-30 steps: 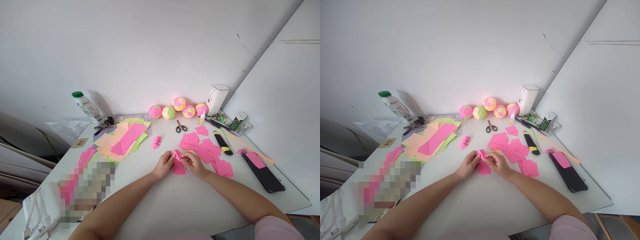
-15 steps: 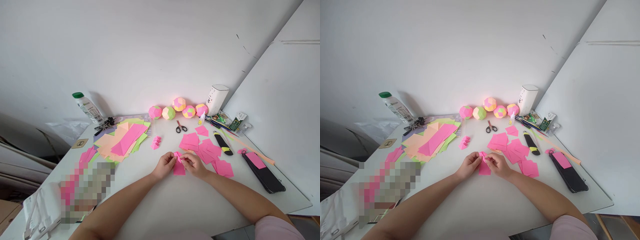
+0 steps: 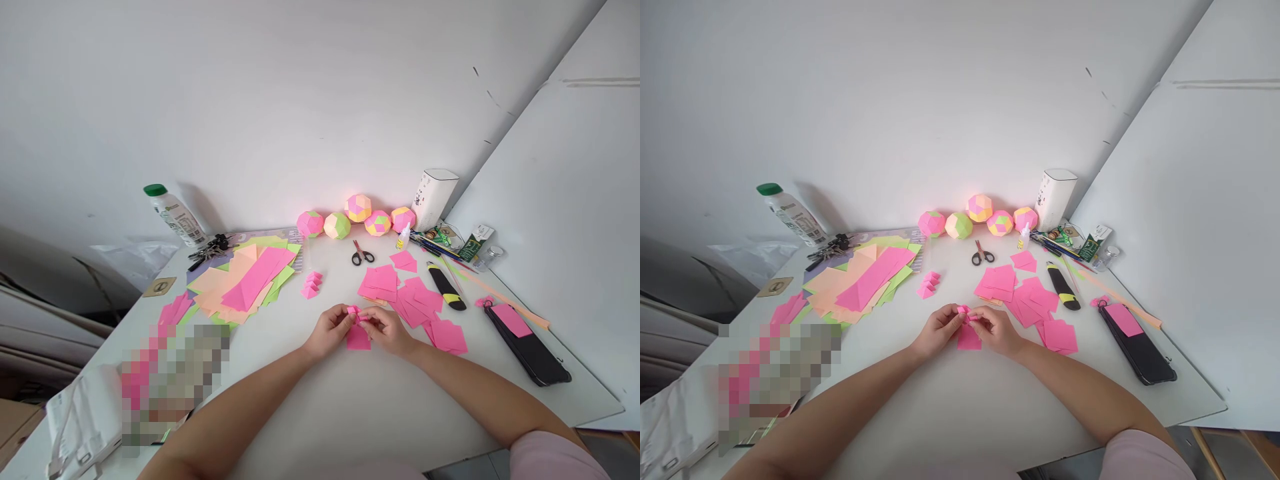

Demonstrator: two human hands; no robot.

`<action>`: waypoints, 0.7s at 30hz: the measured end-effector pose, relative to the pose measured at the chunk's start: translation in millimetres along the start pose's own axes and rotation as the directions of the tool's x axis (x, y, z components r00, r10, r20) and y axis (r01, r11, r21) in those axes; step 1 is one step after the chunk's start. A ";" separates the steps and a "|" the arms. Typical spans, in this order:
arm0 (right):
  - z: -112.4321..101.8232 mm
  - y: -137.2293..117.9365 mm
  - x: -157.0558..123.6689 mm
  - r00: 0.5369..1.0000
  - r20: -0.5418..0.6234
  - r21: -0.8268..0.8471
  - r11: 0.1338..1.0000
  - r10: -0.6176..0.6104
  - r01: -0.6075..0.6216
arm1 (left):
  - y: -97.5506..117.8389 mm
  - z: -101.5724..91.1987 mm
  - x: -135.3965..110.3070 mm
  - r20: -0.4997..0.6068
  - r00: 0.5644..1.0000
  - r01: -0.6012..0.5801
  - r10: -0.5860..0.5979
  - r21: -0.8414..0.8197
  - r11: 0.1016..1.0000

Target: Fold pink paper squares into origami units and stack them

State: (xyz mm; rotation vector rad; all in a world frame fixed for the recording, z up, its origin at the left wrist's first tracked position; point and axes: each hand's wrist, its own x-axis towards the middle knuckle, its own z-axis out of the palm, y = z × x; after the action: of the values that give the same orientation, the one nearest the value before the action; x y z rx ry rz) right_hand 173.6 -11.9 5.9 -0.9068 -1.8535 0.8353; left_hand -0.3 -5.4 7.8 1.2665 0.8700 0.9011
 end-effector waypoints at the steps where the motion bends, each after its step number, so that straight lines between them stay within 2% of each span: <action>1: 0.1 0.3 -0.1 1.000 0.018 0.006 1.000 0.001 -0.002 | 0.3 0.0 -0.3 0.001 1.000 0.003 -0.003 0.000 1.000; 8: -0.2 3.8 -3.4 0.993 0.117 -0.026 1.000 -0.003 0.006 | -0.5 -1.1 -0.1 0.000 0.999 0.039 -0.039 -0.040 0.998; 14: -2.3 0.3 -3.8 0.986 0.164 -0.040 0.998 -0.041 0.048 | 7.0 -0.5 -2.2 0.109 0.991 0.079 -0.072 -0.063 0.995; 21: -2.9 1.5 -4.0 0.982 0.130 -0.098 0.984 -0.137 0.151 | 3.5 -2.3 -0.8 0.079 0.995 0.063 -0.058 -0.054 0.997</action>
State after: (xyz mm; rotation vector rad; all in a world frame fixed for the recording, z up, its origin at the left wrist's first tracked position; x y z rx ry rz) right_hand 178.0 -13.9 4.1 -0.7907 -2.0616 0.7210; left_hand -3.0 -4.9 11.0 1.2120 0.8119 0.8178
